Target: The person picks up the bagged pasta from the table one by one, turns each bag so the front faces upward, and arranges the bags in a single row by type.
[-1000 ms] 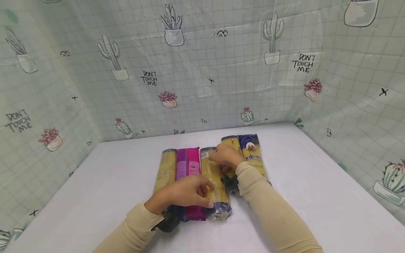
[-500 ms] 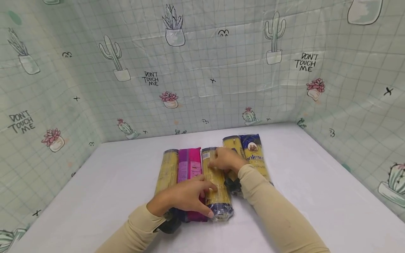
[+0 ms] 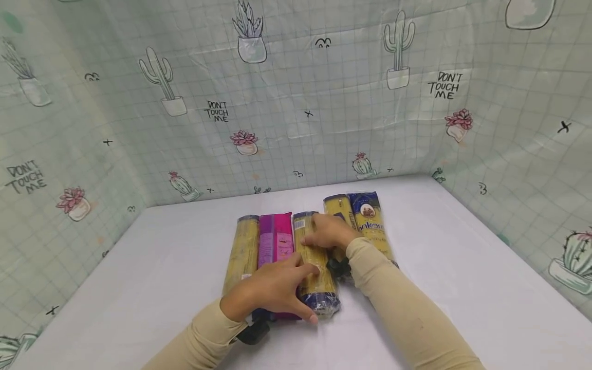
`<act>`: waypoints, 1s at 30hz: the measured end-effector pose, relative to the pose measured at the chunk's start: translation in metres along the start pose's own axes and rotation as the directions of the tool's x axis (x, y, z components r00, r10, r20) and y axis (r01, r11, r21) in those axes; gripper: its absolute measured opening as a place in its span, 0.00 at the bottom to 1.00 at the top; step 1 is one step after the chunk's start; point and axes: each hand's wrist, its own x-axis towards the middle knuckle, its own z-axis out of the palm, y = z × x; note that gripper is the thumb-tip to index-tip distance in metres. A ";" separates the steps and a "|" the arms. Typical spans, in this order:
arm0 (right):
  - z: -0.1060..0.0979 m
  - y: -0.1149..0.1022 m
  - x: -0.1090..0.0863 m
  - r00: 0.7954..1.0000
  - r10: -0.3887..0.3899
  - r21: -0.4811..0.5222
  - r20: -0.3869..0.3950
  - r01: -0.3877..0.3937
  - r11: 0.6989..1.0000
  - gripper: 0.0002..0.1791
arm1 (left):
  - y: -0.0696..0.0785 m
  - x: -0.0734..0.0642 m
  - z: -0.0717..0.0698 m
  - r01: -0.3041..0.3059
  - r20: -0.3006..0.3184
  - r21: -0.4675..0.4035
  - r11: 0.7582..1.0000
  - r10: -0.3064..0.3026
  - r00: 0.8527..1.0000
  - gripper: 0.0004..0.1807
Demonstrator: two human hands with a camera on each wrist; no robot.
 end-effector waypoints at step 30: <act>-0.003 0.009 0.004 1.000 -0.007 0.129 -0.004 0.008 0.992 0.42 | -0.001 0.001 -0.003 -0.082 -0.067 0.037 0.996 0.084 0.994 0.29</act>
